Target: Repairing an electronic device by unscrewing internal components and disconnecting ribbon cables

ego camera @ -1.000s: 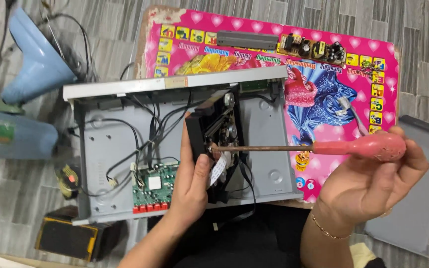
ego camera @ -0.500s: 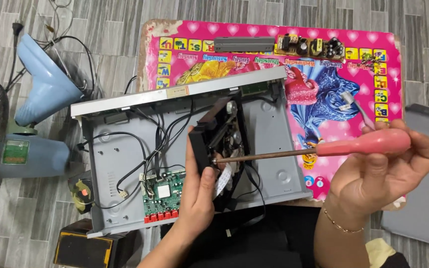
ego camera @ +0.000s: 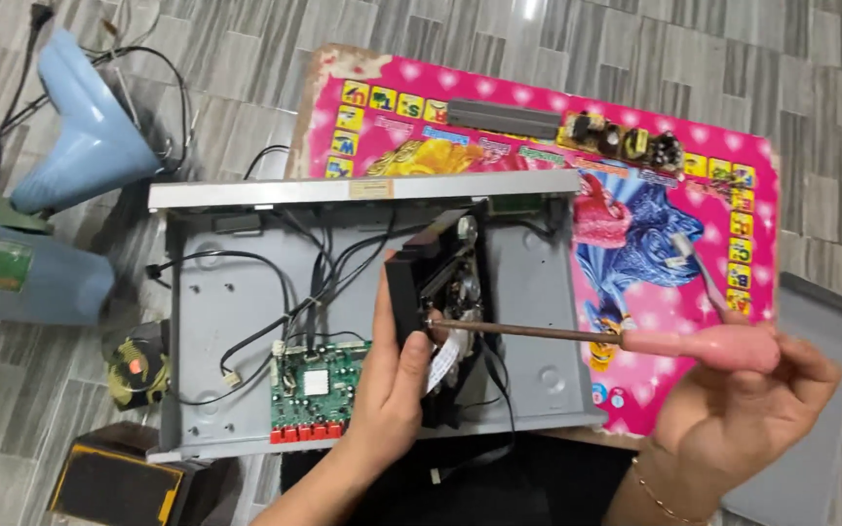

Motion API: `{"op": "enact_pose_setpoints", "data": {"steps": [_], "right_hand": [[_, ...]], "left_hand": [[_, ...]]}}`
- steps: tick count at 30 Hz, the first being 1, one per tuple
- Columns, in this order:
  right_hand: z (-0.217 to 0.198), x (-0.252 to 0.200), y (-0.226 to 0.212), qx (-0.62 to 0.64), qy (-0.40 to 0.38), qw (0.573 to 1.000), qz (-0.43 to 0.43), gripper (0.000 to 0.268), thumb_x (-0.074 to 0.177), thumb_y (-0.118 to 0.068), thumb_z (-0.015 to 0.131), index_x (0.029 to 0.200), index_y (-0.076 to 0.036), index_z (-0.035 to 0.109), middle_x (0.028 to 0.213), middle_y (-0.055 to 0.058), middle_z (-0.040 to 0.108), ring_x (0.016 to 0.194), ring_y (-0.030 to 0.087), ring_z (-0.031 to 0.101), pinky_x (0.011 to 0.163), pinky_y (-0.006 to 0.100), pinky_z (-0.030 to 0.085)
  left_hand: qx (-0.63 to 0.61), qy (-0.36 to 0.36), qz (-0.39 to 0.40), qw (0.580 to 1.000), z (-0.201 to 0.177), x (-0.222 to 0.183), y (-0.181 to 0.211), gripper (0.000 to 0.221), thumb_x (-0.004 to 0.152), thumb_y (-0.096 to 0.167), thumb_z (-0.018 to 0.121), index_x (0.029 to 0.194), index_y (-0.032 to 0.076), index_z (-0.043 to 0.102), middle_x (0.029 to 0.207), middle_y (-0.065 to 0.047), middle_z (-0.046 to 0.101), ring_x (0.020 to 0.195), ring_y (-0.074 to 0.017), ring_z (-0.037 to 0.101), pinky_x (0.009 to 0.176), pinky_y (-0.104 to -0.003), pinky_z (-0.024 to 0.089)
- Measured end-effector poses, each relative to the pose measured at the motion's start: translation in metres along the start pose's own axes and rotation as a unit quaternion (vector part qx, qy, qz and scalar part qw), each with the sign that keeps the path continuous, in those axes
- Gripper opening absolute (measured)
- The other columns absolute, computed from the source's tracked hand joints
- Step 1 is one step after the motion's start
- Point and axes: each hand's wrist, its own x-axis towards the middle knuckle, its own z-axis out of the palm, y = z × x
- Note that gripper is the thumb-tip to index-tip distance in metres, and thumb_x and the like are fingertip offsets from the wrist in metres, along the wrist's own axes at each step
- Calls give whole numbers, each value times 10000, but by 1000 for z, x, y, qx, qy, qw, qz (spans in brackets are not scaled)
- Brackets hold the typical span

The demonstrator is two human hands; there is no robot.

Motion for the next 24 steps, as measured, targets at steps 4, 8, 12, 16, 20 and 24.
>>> {"op": "enact_pose_setpoints", "data": {"steps": [4,8,12,16,20,24], "right_hand": [[-20,0,18,84,-30,995,37,393,1050,-148,627,1419,-222,515,1491,-25,567,1291,68,564,1236,238,475],[2,3,12,113,-38,990,79,422,1011,-21,493,1368,-240,542,1567,0,543,1347,95,546,1298,281,463],[1,5,16,78,-37,995,57,228,1096,-178,495,1315,-241,490,1458,15,524,1255,93,530,1199,249,458],[-17,11,23,111,-13,989,91,248,1096,-124,648,1264,-190,478,1224,64,631,1133,160,654,1132,273,564],[-24,18,24,188,23,972,141,298,1029,-164,681,1296,-117,557,1370,123,653,1179,129,685,1119,211,581],[-31,16,42,409,32,893,186,379,997,-81,726,1355,-32,612,1397,176,617,1367,268,619,1253,329,546]], "left_hand": [[15,9,-12,1000,-5,-3,-2,653,1061,205,340,1629,32,67,1251,-154,562,1019,-200,569,959,-322,476],[-2,19,-14,1000,-8,-4,-1,665,1057,180,340,1637,47,42,1173,-137,585,1006,-194,568,955,-312,459],[21,2,3,1000,-3,-5,3,659,1062,189,340,1627,11,50,1216,-152,564,1000,-198,561,961,-325,463],[62,-23,9,998,5,-3,10,687,1057,253,360,1629,25,54,1204,-150,617,934,-202,604,890,-322,495],[63,-32,1,998,11,-1,10,697,1056,267,373,1636,40,60,1073,-103,636,807,-164,568,767,-275,471],[76,-25,5,997,15,0,9,699,1054,301,360,1630,28,71,1073,-115,624,839,-177,596,770,-295,494]]}}
